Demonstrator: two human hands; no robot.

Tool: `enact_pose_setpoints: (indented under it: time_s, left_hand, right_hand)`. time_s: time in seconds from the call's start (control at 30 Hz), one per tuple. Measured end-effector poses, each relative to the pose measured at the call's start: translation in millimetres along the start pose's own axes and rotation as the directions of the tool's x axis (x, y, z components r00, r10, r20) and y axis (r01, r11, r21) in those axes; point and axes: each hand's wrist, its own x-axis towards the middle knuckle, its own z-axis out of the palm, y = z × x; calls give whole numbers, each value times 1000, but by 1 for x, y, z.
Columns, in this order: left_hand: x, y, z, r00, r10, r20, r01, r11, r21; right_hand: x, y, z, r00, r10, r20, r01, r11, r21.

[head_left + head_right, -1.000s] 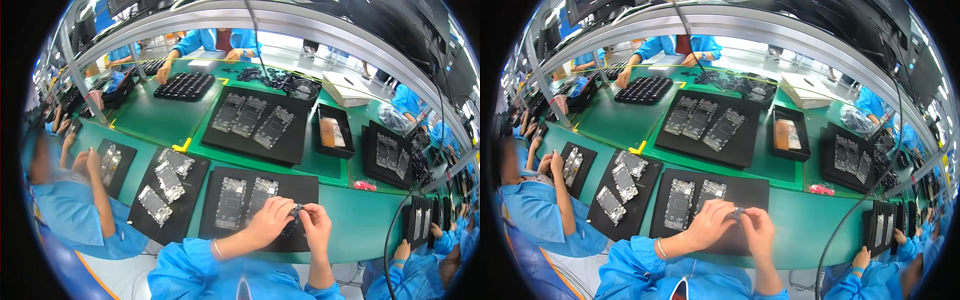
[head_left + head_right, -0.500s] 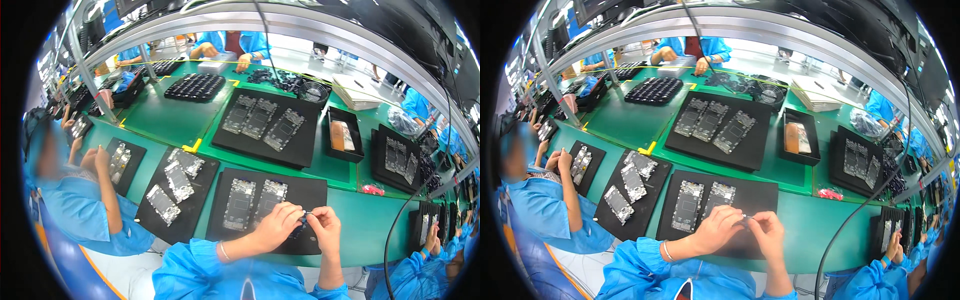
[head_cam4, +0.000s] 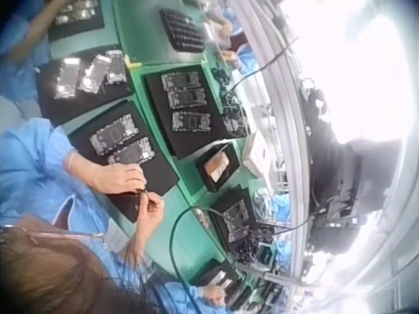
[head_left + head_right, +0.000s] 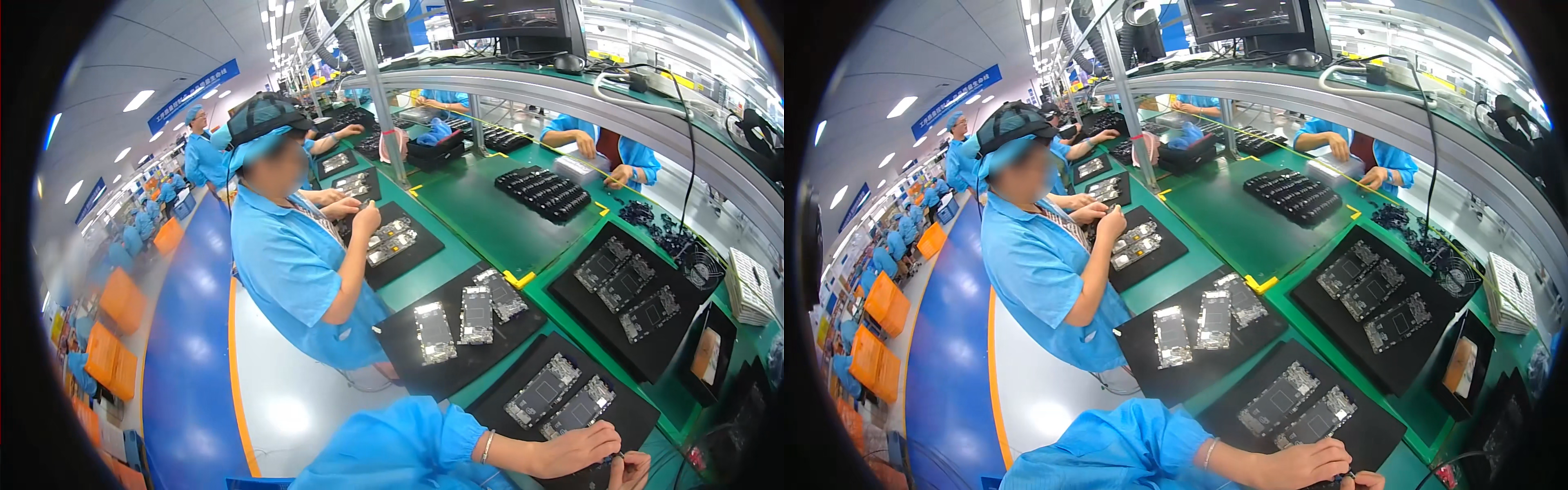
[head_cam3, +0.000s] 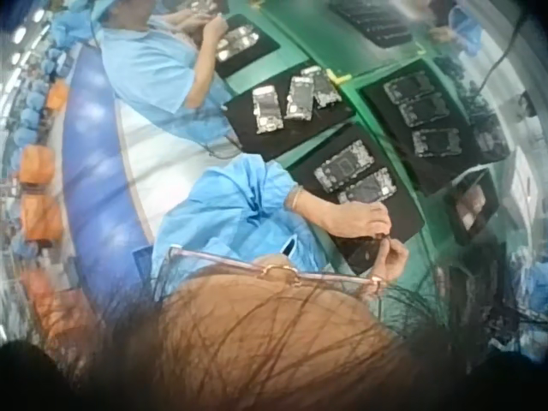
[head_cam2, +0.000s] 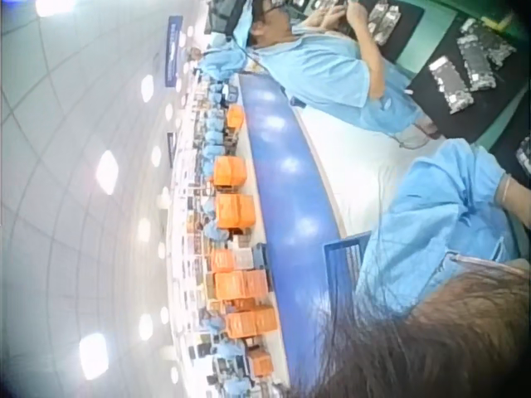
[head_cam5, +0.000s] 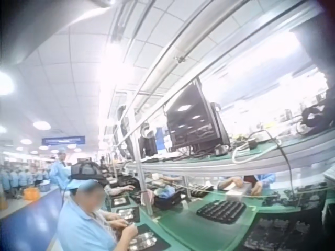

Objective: The person assembles electronic components on circuit boards by hand. They pick up small black parts from a tray and insert them into slots on the board, repeating this process for multiple boards laid out on the green workbench.

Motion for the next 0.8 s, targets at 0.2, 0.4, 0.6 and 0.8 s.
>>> enact_pose_setpoints:
  time_s: [0.2,0.4,0.6,0.8]
  left_hand:
    - [3,4,-2,997,72,-26,-70,995,76]
    - [3,-1,-7,992,7,122,0,998,-60]
    - [4,-2,-17,999,5,-36,2,983,182]
    - [9,7,-14,999,29,-18,-27,990,141]
  right_hand:
    - [-2,-9,-4,998,68,17,-67,995,-77]
    - [9,-13,-2,999,1,34,1,997,-83]
    - [7,-18,17,996,80,-41,-85,983,-160]
    - [2,-26,14,999,24,-35,-31,977,-212]
